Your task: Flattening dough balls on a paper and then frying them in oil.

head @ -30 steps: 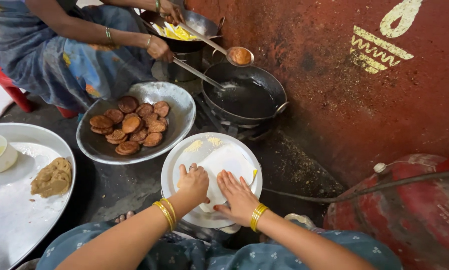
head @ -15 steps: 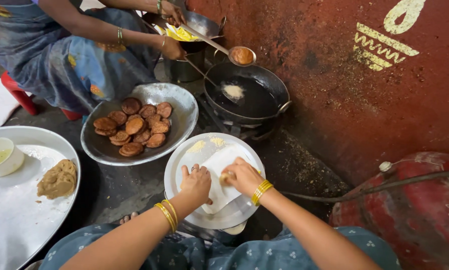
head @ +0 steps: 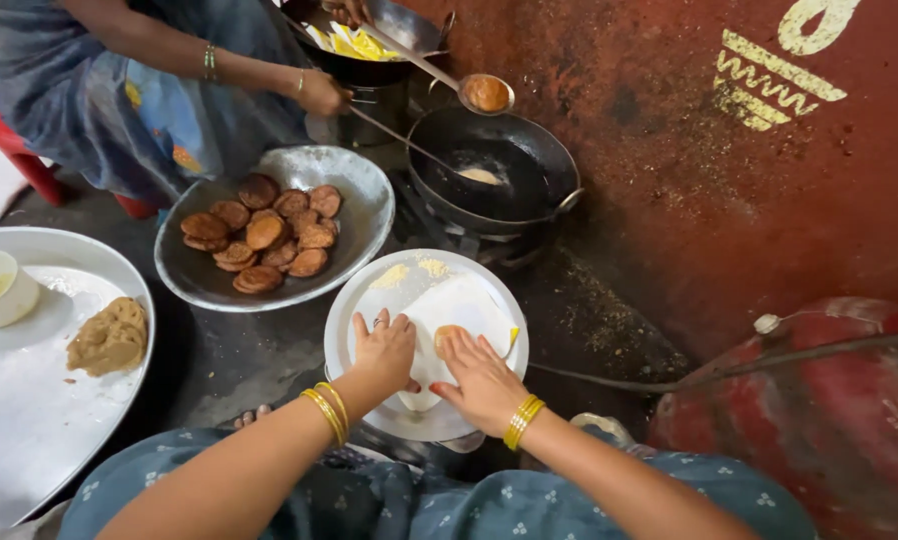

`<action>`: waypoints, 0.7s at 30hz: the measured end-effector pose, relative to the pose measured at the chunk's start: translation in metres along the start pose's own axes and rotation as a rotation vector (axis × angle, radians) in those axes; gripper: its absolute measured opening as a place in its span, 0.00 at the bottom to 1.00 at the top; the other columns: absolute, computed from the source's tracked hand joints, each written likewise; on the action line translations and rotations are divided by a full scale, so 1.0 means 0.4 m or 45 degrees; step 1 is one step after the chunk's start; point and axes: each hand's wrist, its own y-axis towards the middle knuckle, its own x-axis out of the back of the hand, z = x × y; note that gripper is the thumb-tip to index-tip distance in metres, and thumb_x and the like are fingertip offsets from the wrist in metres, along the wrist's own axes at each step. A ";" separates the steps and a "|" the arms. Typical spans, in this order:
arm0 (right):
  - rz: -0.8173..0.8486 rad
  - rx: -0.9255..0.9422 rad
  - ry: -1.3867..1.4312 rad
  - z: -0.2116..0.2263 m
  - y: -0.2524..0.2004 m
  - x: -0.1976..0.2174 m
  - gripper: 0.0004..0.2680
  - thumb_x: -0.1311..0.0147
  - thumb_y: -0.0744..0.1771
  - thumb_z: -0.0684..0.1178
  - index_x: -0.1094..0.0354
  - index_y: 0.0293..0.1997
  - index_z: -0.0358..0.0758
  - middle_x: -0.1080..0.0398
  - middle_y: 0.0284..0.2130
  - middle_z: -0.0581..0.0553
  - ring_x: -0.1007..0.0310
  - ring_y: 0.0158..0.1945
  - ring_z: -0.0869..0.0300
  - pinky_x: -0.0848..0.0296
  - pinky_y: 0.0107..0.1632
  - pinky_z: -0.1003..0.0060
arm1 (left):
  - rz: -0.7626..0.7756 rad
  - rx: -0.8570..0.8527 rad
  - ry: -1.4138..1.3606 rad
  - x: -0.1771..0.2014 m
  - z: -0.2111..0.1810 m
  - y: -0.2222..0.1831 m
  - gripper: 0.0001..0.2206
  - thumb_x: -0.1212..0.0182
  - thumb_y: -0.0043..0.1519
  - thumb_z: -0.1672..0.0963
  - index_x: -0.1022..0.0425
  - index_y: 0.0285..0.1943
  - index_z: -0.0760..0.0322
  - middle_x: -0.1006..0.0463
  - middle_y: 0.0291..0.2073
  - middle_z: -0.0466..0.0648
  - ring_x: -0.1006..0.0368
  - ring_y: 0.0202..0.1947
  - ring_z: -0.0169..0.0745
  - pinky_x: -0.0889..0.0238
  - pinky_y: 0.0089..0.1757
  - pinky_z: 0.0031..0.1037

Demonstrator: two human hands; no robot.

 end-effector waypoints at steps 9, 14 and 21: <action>0.072 0.102 -0.101 -0.055 0.069 0.000 0.36 0.48 0.66 0.66 0.59 0.73 0.24 0.62 0.74 0.22 0.67 0.74 0.39 0.60 0.69 0.49 | 0.023 0.003 -0.096 0.016 0.011 -0.014 0.46 0.19 0.42 0.44 0.37 0.67 0.62 0.36 0.65 0.46 0.52 0.74 0.58 0.66 0.63 0.70; -0.011 0.230 -0.168 -0.046 0.078 -0.020 0.31 0.54 0.69 0.66 0.51 0.72 0.26 0.54 0.73 0.25 0.60 0.78 0.41 0.61 0.75 0.49 | -0.021 -0.009 -0.087 -0.011 0.014 -0.004 0.45 0.19 0.42 0.45 0.37 0.68 0.62 0.35 0.65 0.46 0.52 0.75 0.59 0.67 0.63 0.71; 0.070 0.237 -0.230 0.033 -0.028 -0.014 0.37 0.50 0.66 0.70 0.59 0.72 0.23 0.59 0.72 0.23 0.65 0.77 0.41 0.63 0.74 0.50 | -0.028 -0.013 -0.137 -0.002 0.013 -0.013 0.46 0.19 0.41 0.45 0.37 0.67 0.64 0.36 0.65 0.48 0.53 0.74 0.61 0.69 0.63 0.72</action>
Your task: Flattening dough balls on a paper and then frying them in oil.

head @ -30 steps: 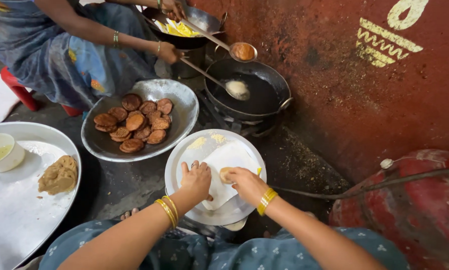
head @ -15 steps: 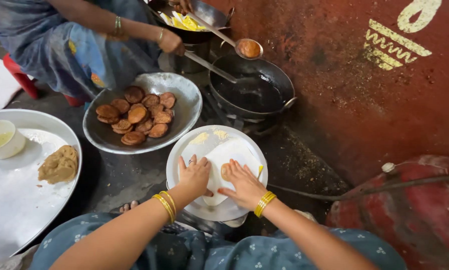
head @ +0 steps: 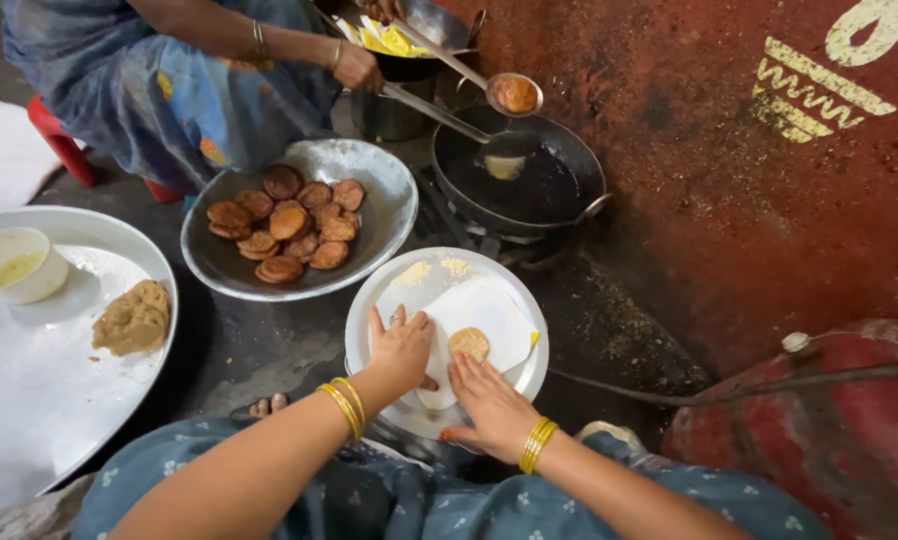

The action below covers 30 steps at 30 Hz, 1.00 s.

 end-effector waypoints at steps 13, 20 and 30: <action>0.139 -0.157 0.047 -0.111 0.029 -0.018 0.35 0.49 0.68 0.69 0.58 0.72 0.24 0.60 0.73 0.23 0.65 0.78 0.42 0.61 0.75 0.53 | 0.010 0.000 0.051 0.016 -0.005 -0.004 0.46 0.19 0.42 0.45 0.36 0.68 0.65 0.35 0.64 0.47 0.52 0.74 0.61 0.68 0.62 0.73; -0.010 -0.105 0.126 -0.111 0.067 -0.020 0.35 0.49 0.67 0.67 0.57 0.72 0.24 0.57 0.72 0.24 0.63 0.77 0.40 0.59 0.74 0.51 | 0.000 -0.005 0.047 0.005 -0.005 0.003 0.47 0.19 0.41 0.44 0.36 0.68 0.65 0.36 0.65 0.47 0.52 0.74 0.60 0.67 0.62 0.74; -0.091 0.062 -0.021 -0.064 0.105 -0.034 0.37 0.51 0.67 0.71 0.57 0.72 0.20 0.57 0.72 0.23 0.61 0.76 0.42 0.60 0.73 0.49 | -0.070 -0.003 0.051 -0.027 0.003 0.018 0.44 0.19 0.41 0.45 0.34 0.66 0.63 0.34 0.63 0.46 0.51 0.74 0.59 0.68 0.63 0.73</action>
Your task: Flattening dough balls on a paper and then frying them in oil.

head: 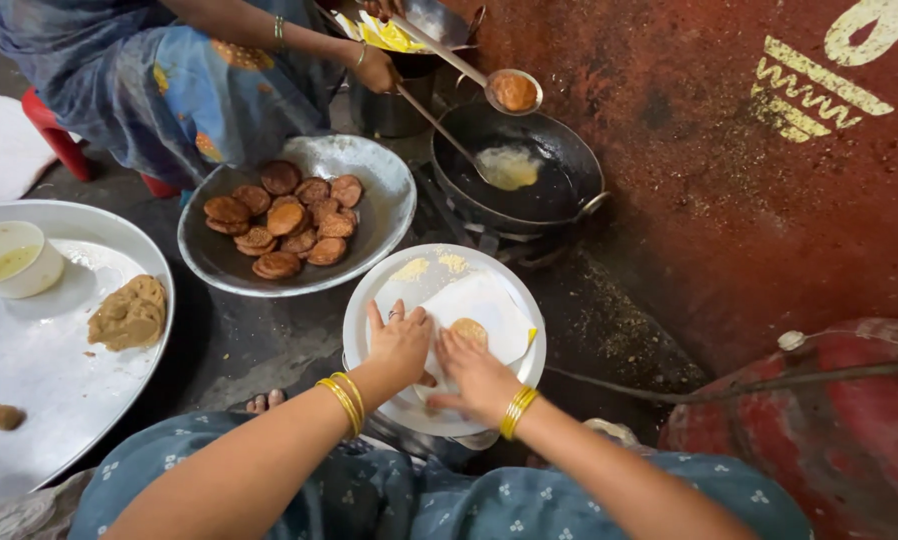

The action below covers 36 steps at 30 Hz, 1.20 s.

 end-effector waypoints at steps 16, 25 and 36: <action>0.264 -0.188 0.151 0.025 -0.112 0.044 0.35 0.48 0.67 0.68 0.55 0.71 0.22 0.57 0.72 0.24 0.61 0.77 0.41 0.59 0.75 0.53 | 0.099 0.019 0.006 0.054 -0.008 -0.019 0.47 0.19 0.41 0.44 0.36 0.67 0.64 0.35 0.64 0.46 0.52 0.74 0.59 0.69 0.63 0.71; 0.095 -0.204 0.030 -0.024 -0.083 0.026 0.37 0.47 0.66 0.66 0.62 0.73 0.22 0.62 0.73 0.24 0.67 0.77 0.42 0.60 0.73 0.52 | 0.093 0.025 -0.002 0.044 -0.006 -0.015 0.46 0.19 0.41 0.44 0.35 0.67 0.64 0.34 0.64 0.47 0.51 0.74 0.60 0.68 0.63 0.72; 0.116 -0.193 0.015 0.047 -0.045 0.036 0.39 0.43 0.63 0.66 0.62 0.72 0.23 0.60 0.72 0.25 0.66 0.77 0.41 0.62 0.73 0.51 | 0.078 0.013 -0.038 0.044 -0.004 -0.012 0.46 0.18 0.40 0.45 0.35 0.67 0.63 0.35 0.64 0.46 0.52 0.74 0.60 0.68 0.63 0.72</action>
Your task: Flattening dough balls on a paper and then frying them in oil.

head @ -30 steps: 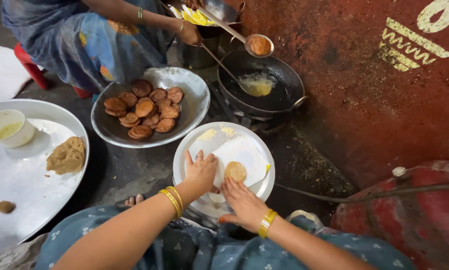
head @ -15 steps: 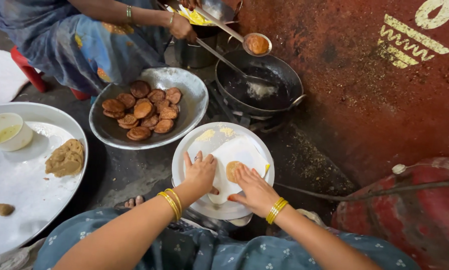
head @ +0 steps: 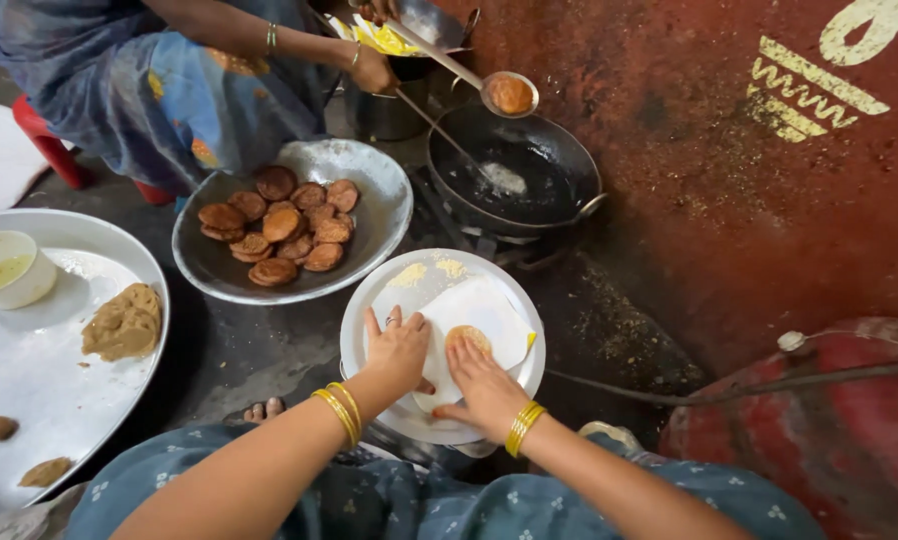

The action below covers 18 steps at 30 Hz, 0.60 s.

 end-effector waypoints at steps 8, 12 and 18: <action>-0.045 -0.113 0.059 -0.058 0.042 -0.013 0.36 0.49 0.67 0.69 0.57 0.72 0.22 0.59 0.72 0.23 0.65 0.78 0.40 0.62 0.75 0.50 | -0.004 -0.009 0.020 0.007 -0.003 -0.007 0.46 0.18 0.41 0.45 0.36 0.67 0.63 0.34 0.63 0.47 0.51 0.74 0.61 0.67 0.62 0.72; -0.004 -0.212 0.312 -0.120 0.071 -0.062 0.35 0.53 0.68 0.68 0.59 0.73 0.24 0.64 0.74 0.25 0.68 0.79 0.43 0.61 0.74 0.49 | -0.002 -0.010 0.003 0.003 -0.001 -0.006 0.46 0.18 0.40 0.44 0.35 0.66 0.62 0.34 0.63 0.46 0.52 0.74 0.61 0.68 0.63 0.72; -0.066 0.069 0.169 -0.042 0.035 0.014 0.34 0.52 0.67 0.66 0.60 0.76 0.30 0.64 0.75 0.29 0.68 0.79 0.44 0.63 0.75 0.47 | -0.006 -0.005 0.014 0.006 -0.001 -0.009 0.44 0.18 0.40 0.45 0.34 0.65 0.62 0.33 0.63 0.46 0.51 0.74 0.59 0.67 0.63 0.72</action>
